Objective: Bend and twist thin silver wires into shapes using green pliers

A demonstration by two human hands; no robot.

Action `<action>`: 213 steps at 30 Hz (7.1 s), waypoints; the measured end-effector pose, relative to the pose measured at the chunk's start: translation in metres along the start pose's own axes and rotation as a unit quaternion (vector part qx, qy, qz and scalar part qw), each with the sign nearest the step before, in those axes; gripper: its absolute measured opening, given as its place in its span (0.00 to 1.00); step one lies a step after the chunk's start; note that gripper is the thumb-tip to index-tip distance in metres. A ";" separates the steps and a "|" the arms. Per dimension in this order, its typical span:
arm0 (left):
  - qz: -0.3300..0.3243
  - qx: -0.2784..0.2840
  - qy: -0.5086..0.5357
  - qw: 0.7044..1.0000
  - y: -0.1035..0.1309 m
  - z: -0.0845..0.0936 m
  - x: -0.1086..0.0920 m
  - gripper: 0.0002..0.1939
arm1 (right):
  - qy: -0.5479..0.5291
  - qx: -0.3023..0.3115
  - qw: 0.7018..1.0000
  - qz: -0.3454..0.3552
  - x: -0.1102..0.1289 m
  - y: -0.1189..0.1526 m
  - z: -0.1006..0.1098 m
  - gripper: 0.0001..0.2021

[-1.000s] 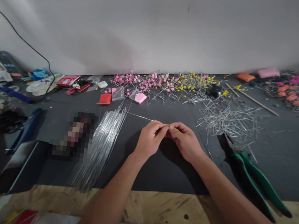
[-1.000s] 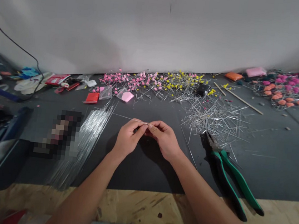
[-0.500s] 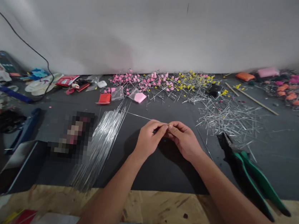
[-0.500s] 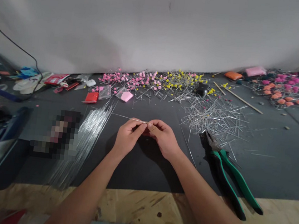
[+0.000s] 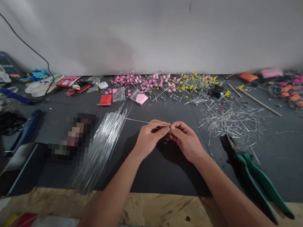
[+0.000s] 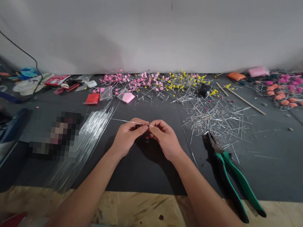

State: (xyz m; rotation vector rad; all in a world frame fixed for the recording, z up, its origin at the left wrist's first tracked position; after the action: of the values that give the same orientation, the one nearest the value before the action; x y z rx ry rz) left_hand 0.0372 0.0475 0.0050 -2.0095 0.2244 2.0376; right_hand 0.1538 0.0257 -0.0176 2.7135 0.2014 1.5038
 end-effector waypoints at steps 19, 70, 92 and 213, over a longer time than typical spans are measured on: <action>0.077 0.001 0.035 0.996 0.002 -0.001 0.002 0.09 | 0.070 -0.020 0.997 0.019 0.003 -0.002 0.005 0.07; 0.049 -0.065 0.031 0.996 0.000 0.005 0.011 0.08 | 0.182 -0.073 0.980 0.019 0.008 0.008 0.003 0.08; 0.016 -0.038 -0.024 0.999 -0.002 0.007 0.006 0.09 | -0.002 -0.054 0.999 0.000 -0.007 0.003 0.000 0.09; 0.122 0.025 0.069 0.990 0.006 -0.005 0.019 0.06 | 0.180 -0.001 0.983 0.038 0.007 -0.002 0.003 0.09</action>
State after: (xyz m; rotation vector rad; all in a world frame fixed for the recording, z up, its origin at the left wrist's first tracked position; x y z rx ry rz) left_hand 0.0401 0.0424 -0.0141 -2.1875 0.5703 2.0060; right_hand 0.1592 0.0284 -0.0136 2.4501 0.1033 2.0063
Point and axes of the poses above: each hand's wrist, its own y-axis away from the middle knuckle, its own z-axis out of the back of the hand, x = y × z, the point moved 6 cm from there along -y, towards the middle knuckle, and after that the axes turned 1 degree about x, right-handed, at the moved point
